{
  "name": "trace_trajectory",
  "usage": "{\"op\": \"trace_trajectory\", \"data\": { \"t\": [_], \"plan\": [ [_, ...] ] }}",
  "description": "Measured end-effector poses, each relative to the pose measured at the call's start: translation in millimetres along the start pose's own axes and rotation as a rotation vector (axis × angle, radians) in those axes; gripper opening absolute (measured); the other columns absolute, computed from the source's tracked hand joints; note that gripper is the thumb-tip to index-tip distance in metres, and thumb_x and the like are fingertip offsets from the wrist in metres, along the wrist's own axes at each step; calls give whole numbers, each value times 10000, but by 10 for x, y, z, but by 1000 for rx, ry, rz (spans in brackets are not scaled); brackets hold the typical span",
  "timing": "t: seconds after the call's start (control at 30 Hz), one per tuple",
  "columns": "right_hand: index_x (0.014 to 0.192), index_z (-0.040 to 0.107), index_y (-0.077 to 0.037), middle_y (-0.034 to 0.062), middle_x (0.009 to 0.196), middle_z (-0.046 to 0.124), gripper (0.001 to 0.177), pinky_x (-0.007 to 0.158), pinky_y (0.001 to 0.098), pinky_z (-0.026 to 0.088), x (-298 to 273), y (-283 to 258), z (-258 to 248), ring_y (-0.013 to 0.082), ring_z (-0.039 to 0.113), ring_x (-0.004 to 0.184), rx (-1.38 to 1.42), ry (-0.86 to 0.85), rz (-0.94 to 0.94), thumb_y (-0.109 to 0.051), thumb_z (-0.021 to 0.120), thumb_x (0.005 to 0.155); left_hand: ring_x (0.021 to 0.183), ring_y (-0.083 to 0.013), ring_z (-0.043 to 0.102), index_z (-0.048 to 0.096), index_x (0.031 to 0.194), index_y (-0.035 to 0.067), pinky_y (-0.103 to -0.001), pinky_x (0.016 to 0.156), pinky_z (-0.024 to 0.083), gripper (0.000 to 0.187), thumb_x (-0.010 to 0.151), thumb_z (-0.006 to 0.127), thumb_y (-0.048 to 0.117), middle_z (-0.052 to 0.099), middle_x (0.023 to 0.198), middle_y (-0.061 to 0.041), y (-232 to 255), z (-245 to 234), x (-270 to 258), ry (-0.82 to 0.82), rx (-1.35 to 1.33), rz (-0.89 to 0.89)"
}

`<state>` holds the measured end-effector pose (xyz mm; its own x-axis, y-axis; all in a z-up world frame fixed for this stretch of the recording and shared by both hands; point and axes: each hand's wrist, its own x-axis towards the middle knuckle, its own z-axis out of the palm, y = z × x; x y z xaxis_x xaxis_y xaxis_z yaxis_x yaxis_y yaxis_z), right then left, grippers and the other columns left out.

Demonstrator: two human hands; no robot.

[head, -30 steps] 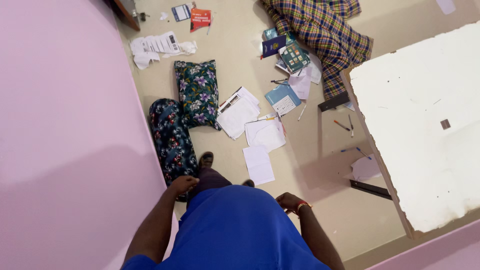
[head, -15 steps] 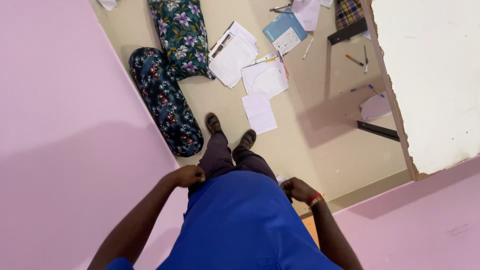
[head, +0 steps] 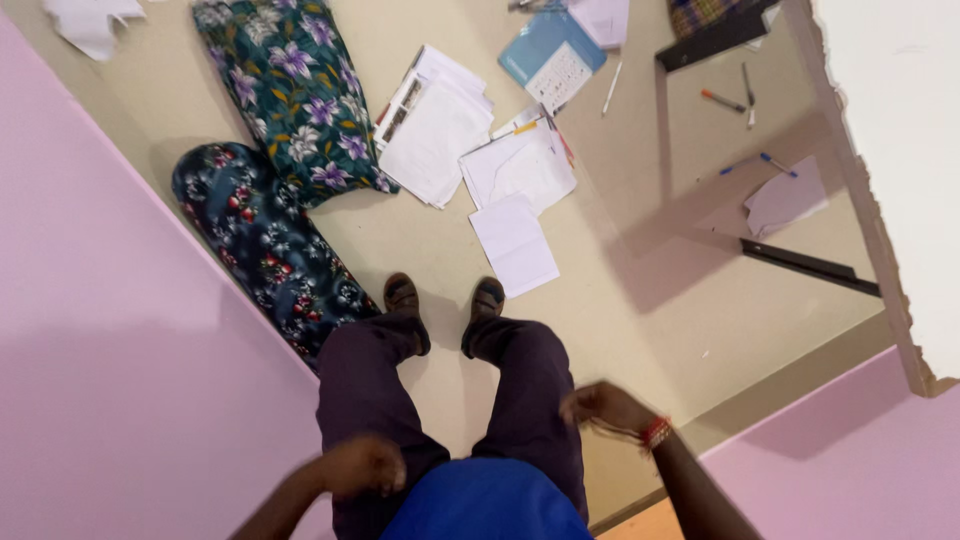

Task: The person gathers loose papers from the floor, aligns them into a stack, and then moves to a desk to sort through different documents and brochures, laying them out separately.

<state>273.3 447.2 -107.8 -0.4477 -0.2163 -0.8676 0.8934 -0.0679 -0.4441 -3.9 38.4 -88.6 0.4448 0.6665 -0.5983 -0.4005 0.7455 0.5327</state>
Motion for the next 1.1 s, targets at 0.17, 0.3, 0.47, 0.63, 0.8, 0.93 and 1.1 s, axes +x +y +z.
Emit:
{"op": "trace_trajectory", "data": {
  "t": [0.17, 0.3, 0.47, 0.63, 0.8, 0.93, 1.1],
  "plan": [
    [1162, 733, -97, 73, 914, 751, 244, 754, 354, 569, 2499, 613, -1379, 251, 683, 770, -203, 723, 56, -177, 690, 936, 848, -253, 692, 736, 1093, 115, -386, 771, 533, 305, 948, 649, 369, 736, 930, -129, -413, -2292, 2149, 471, 573, -22],
    [1195, 720, -124, 76, 1056, 758, 328, 877, 377, 579, 4044, 1544, -1960, 250, 724, 972, -517, 649, 35, -231, 735, 885, 1069, -312, 705, 692, 1237, 128, -430, 945, 549, 442, 900, 654, 411, 745, 1161, -109, -1143, -3563, 4051, 430, 777, -87],
    [1429, 499, -111, 205, 1319, 580, 722, 914, 464, 538, 5219, 2047, -2214, 382, 629, 1127, -750, 781, -18, -281, 844, 817, 1157, -324, 651, 625, 1357, 131, -434, 1003, 509, 513, 905, 667, 369, 715, 1242, -140, -2000, -4288, 5538, 416, 826, -22],
    [1550, 314, -126, 231, 1415, 459, 1008, 941, 475, 556, 5653, 2184, -2087, 417, 643, 1123, -518, 919, 262, -268, 885, 731, 1238, -331, 629, 513, 1471, 120, -423, 1053, 499, 643, 891, 685, 337, 652, 1363, -144, -2248, -4694, 6000, 508, 789, -84],
    [1238, 574, -119, 152, 1274, 600, 623, 949, 473, 551, 5639, 2001, -2117, 351, 598, 1194, -672, 1011, 319, -376, 891, 768, 1284, -342, 579, 574, 1424, 133, -426, 1078, 463, 601, 887, 718, 361, 622, 1377, -158, -2162, -4422, 5798, 591, 756, -100],
    [1003, 667, -91, 119, 1080, 687, 348, 866, 412, 562, 5575, 1918, -2370, 270, 635, 1006, -623, 851, 133, -316, 860, 820, 1259, -330, 616, 584, 1414, 120, -412, 1068, 486, 616, 872, 719, 382, 651, 1356, -159, -2132, -4363, 5718, 598, 691, -41],
    [890, 586, -61, 1, 815, 704, 172, 745, 262, 566, 5681, 1872, -2750, 92, 687, 822, -61, 618, -285, -45, 748, 834, 1188, -292, 668, 616, 1380, 101, -381, 1033, 506, 627, 843, 730, 403, 707, 1292, -143, -2158, -4481, 5815, 705, 505, -30]
  ]
}}
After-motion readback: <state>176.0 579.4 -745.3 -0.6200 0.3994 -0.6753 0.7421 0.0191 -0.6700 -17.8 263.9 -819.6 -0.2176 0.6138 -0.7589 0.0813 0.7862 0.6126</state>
